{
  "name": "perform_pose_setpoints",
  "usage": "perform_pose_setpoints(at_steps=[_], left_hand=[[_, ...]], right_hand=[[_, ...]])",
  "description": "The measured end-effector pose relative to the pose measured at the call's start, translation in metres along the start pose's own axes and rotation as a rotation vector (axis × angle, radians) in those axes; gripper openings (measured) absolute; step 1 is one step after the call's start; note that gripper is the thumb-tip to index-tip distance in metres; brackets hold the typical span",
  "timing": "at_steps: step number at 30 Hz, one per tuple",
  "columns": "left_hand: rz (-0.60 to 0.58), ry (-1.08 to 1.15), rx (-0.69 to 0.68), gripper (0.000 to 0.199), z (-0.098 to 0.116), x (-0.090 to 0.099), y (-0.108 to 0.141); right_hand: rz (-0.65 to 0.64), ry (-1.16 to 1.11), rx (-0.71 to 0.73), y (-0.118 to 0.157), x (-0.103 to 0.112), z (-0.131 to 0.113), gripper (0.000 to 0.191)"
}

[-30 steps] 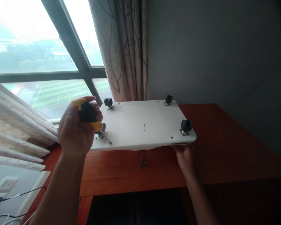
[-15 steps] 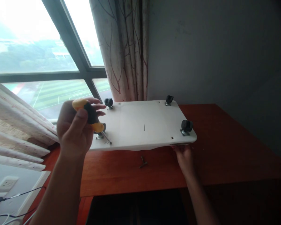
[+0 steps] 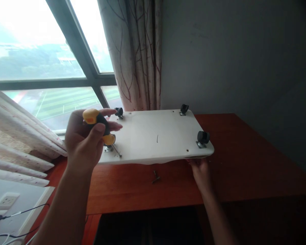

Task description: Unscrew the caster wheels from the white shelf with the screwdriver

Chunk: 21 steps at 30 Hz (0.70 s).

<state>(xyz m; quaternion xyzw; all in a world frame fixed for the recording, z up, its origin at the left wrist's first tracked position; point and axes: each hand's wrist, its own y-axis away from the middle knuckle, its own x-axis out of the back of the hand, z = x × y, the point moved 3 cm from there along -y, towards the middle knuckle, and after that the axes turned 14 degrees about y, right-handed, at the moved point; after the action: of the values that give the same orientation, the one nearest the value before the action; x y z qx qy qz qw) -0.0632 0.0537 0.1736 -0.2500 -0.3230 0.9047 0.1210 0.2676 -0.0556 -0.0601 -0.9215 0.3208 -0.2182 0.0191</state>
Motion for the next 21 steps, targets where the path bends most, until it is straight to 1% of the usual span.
perform_pose_setpoints(at_steps=[3, 6, 7, 8, 10, 11, 15, 18, 21], left_hand=[[-0.007, 0.038, 0.013, 0.029, -0.002, 0.002, -0.003], [0.04, 0.114, 0.079, 0.043, -0.002, 0.006, -0.005], [0.06, 0.125, 0.089, 0.044, -0.001, 0.007, -0.005], [0.073, 0.122, 0.088, 0.041, 0.001, 0.008, -0.005], [0.095, 0.071, 0.052, 0.028, 0.005, 0.01, -0.004], [0.102, 0.037, 0.032, 0.026, 0.007, 0.01, -0.004], [0.115, -0.017, 0.027, 0.038, 0.009, 0.009, -0.004], [0.128, 0.032, 0.085, 0.046, 0.008, 0.01, -0.004], [0.128, 0.134, 0.184, 0.057, 0.007, 0.012, -0.004]], right_hand=[[-0.02, -0.032, -0.034, 0.001, 0.0, -0.001, 0.039], [-0.022, -0.033, -0.036, 0.001, 0.0, -0.003, 0.035], [-0.018, -0.035, -0.035, 0.001, 0.0, -0.004, 0.036], [-0.013, -0.039, -0.034, 0.001, 0.0, -0.004, 0.037], [-0.008, -0.042, -0.034, 0.001, 0.0, -0.004, 0.039], [-0.007, -0.042, -0.035, 0.001, 0.0, -0.004, 0.038], [-0.004, -0.031, -0.022, 0.001, -0.001, -0.001, 0.037], [-0.01, -0.036, -0.016, 0.001, -0.001, 0.0, 0.038], [-0.012, -0.03, -0.031, 0.001, -0.001, 0.0, 0.034]])
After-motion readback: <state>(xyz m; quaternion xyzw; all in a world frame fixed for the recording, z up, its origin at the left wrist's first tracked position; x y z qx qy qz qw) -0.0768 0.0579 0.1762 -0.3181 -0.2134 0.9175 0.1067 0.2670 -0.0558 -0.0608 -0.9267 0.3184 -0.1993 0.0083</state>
